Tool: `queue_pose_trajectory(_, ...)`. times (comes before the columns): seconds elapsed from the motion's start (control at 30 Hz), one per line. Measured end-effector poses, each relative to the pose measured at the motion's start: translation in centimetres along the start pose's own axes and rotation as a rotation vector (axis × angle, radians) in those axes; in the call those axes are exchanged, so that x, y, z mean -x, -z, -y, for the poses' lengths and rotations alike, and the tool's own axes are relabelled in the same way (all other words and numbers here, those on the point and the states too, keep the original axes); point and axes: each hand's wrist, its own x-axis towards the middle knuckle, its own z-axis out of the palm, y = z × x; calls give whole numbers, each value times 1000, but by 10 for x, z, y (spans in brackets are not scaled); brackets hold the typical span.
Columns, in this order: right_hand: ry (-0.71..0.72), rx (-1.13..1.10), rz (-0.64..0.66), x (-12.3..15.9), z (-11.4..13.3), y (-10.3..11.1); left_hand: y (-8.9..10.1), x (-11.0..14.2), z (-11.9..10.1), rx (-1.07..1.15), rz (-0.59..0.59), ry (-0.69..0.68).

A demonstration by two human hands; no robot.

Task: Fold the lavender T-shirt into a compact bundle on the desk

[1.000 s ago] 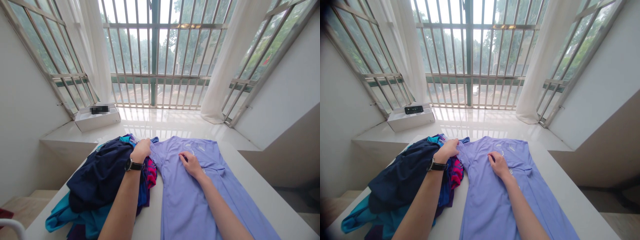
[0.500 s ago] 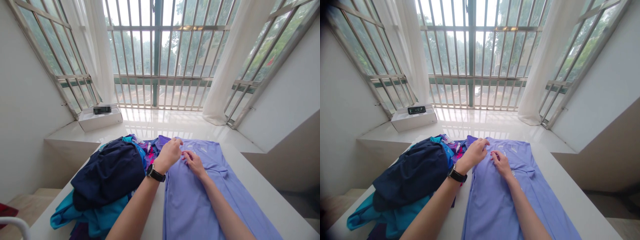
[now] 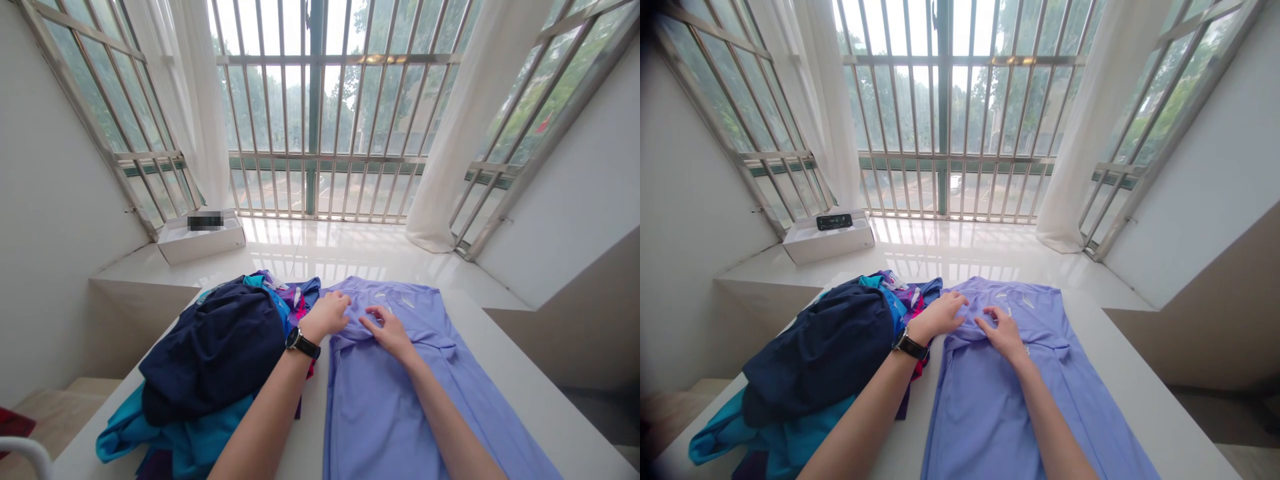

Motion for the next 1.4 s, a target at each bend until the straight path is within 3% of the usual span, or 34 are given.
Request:
queue_pose_trajectory(0.2,27,47,-7,5,4,2,-6,2,4,-140,29,132)
queue_pose_trajectory(0.4,-28,93,-40,4,6,6,-10,2,7,-146,41,162)
queue_pose_trajectory(0.67,-24,347,-67,6,2,7,-14,1,11,-151,25,207)
queue_pose_trajectory(1.0,108,195,-165,11,24,7,-17,-1,12,-184,45,255)
queue_pose_trajectory(1.13,130,291,-133,13,27,8,-18,-1,10,-220,36,276)
queue_pose_trajectory(1.4,4,443,-42,14,23,8,-16,-2,11,-224,-1,323)
